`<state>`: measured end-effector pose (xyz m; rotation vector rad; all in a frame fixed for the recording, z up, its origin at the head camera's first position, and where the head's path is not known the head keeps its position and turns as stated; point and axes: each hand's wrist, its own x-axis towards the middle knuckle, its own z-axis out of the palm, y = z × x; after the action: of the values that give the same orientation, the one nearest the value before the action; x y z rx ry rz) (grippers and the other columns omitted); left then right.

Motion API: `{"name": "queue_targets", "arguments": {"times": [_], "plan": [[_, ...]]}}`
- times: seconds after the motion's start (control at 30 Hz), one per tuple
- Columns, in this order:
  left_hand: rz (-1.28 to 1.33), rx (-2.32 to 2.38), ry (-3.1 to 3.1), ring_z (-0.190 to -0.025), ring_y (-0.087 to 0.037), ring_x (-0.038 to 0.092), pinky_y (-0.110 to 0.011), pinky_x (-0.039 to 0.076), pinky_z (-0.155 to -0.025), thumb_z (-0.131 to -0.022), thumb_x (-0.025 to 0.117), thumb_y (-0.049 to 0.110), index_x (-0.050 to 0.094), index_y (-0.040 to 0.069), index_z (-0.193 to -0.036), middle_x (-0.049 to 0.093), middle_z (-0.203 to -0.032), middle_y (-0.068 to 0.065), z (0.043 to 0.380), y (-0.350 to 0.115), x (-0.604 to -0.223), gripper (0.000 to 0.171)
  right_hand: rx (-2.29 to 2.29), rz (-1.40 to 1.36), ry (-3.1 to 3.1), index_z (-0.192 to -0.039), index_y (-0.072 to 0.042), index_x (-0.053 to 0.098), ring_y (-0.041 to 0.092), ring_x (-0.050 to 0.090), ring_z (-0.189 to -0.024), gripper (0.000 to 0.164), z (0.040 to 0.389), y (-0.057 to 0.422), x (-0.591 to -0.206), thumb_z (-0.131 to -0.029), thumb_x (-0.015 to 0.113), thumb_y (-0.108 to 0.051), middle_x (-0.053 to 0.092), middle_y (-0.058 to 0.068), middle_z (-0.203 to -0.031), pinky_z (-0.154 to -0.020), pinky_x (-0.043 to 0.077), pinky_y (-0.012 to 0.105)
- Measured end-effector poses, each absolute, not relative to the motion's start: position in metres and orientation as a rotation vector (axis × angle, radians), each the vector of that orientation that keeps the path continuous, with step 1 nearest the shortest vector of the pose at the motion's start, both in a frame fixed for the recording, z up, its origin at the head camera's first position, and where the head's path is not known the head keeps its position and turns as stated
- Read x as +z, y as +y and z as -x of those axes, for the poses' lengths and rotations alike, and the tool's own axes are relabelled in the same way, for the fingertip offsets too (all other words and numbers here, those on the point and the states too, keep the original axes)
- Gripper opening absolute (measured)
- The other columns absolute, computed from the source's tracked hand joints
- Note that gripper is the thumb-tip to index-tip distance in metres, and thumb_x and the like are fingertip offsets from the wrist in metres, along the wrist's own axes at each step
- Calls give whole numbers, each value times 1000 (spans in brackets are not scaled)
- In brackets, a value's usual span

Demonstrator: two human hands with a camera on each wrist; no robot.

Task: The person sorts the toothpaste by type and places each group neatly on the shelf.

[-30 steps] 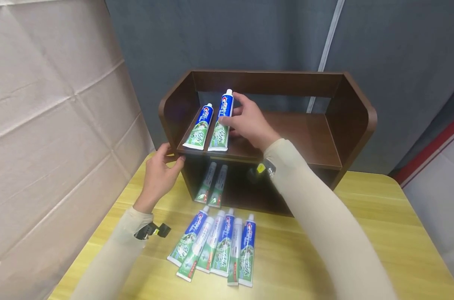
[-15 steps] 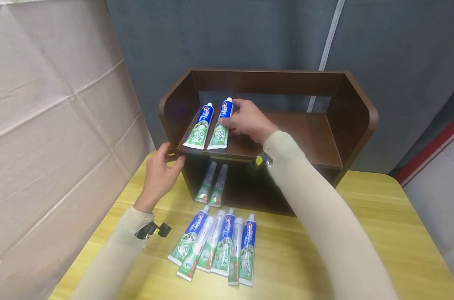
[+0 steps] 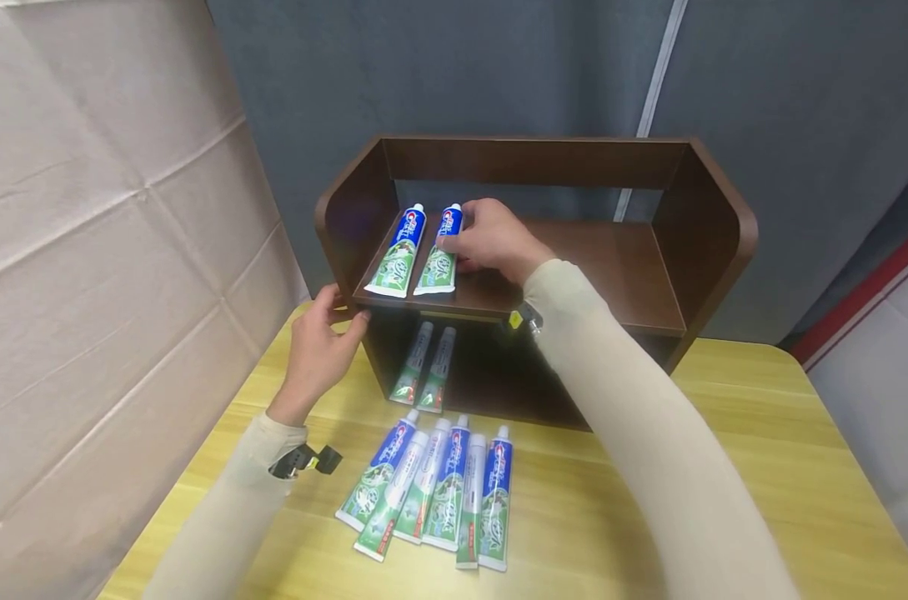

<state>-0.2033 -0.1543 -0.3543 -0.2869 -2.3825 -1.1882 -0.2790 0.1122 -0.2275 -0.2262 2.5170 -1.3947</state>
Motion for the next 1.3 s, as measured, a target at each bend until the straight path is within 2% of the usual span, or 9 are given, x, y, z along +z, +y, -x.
{"name": "queue_targets", "arguments": {"times": [0.33,0.7,0.93,1.1,1.3], "plan": [[292,-1197,-2388,-113,-37,74,-52,66,-86,-101,71,18,58,8,-140,70,-133,-17,204,-154,-355,42,-1339,318,2630,-166,-10,33,30,63,-121,80,265,113,-225,-100,74,-28,57,16,-142,-99,63,41],[292,-1202,-2392,-112,-37,74,-52,66,-86,-101,70,18,58,8,-140,70,-133,-18,203,-153,-355,42,-1374,385,2683,-164,-14,39,28,61,-122,74,242,117,-223,-100,73,-29,55,14,-149,-91,65,38],[295,-1192,-2389,-112,-37,74,-53,66,-86,-101,71,17,58,8,-141,70,-133,-18,201,-153,-354,42,-1423,458,2739,-160,-13,46,28,64,-104,68,224,125,-228,-100,73,-30,60,12,-143,-79,63,33],[293,-1183,-2402,-113,-37,73,-53,66,-86,-102,70,18,58,8,-141,70,-134,-17,200,-154,-353,42,-1480,471,2735,-158,-17,48,29,67,-95,62,211,131,-233,-101,72,-28,60,10,-141,-70,63,35],[294,-1185,-2402,-113,-37,74,-52,66,-86,-101,70,17,58,8,-141,70,-134,-18,198,-155,-352,42,-1540,505,2748,-156,-20,51,26,65,-102,59,196,135,-239,-101,71,-26,61,8,-141,-80,63,33]]}}
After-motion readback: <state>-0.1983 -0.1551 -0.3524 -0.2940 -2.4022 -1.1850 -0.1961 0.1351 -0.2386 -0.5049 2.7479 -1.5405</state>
